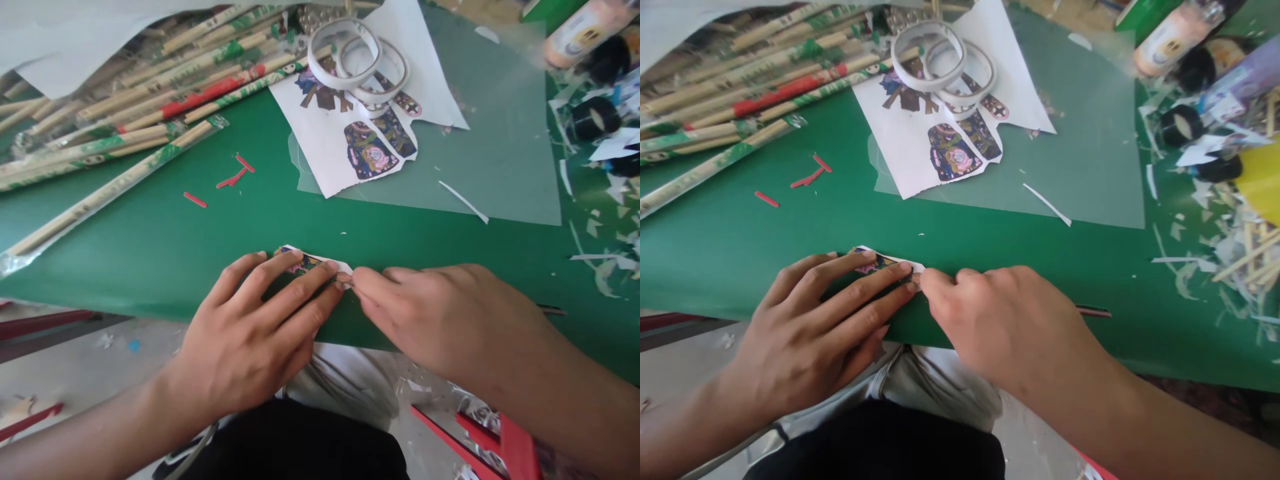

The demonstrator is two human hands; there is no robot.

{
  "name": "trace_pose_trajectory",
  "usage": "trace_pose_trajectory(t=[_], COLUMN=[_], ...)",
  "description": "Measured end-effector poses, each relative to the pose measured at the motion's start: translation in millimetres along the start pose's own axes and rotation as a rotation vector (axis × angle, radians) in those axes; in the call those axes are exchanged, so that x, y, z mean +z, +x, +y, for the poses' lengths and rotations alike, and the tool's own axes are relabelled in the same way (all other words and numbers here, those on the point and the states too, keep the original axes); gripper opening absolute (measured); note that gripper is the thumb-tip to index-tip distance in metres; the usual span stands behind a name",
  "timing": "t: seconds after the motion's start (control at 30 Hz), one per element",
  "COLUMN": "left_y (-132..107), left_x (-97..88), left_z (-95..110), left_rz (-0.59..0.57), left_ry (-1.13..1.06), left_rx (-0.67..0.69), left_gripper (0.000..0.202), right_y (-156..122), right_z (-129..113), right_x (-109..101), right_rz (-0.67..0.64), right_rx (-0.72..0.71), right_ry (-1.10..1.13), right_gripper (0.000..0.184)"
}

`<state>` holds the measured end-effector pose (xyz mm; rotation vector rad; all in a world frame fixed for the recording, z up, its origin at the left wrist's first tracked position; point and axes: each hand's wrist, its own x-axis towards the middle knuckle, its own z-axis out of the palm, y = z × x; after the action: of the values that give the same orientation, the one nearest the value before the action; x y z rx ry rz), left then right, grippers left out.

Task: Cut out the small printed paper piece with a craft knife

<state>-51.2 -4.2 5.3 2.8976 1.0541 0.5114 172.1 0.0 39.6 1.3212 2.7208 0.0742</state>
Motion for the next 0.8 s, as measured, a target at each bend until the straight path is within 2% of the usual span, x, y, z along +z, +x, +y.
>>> trace_pose_trajectory(t=[0.43,0.67,0.73,0.8], left_y=[0.6,0.8,0.3,0.0], left_x=[-1.1,-1.7,-2.6,-3.4], left_z=[0.0,0.6,3.2,7.1], left_rz=[0.0,-0.011,-0.002,0.014], left_ry=[0.004,-0.004,-0.006,-0.015], left_rx=[-0.013,-0.01,-0.018,-0.057], left_gripper=[0.038,0.041,0.042,0.042], right_y=[-3.1,-13.0,-15.7,-17.9], right_z=[2.0,10.6,11.2,8.5], right_x=[-1.4,-1.6,-0.2,2.4], right_rz=[-0.027,-0.017,0.049,0.18], right_rx=[0.016,0.005,0.005,0.025], right_ry=[0.002,0.007,0.032,0.086], right_gripper=[0.016,0.019,0.024,0.027])
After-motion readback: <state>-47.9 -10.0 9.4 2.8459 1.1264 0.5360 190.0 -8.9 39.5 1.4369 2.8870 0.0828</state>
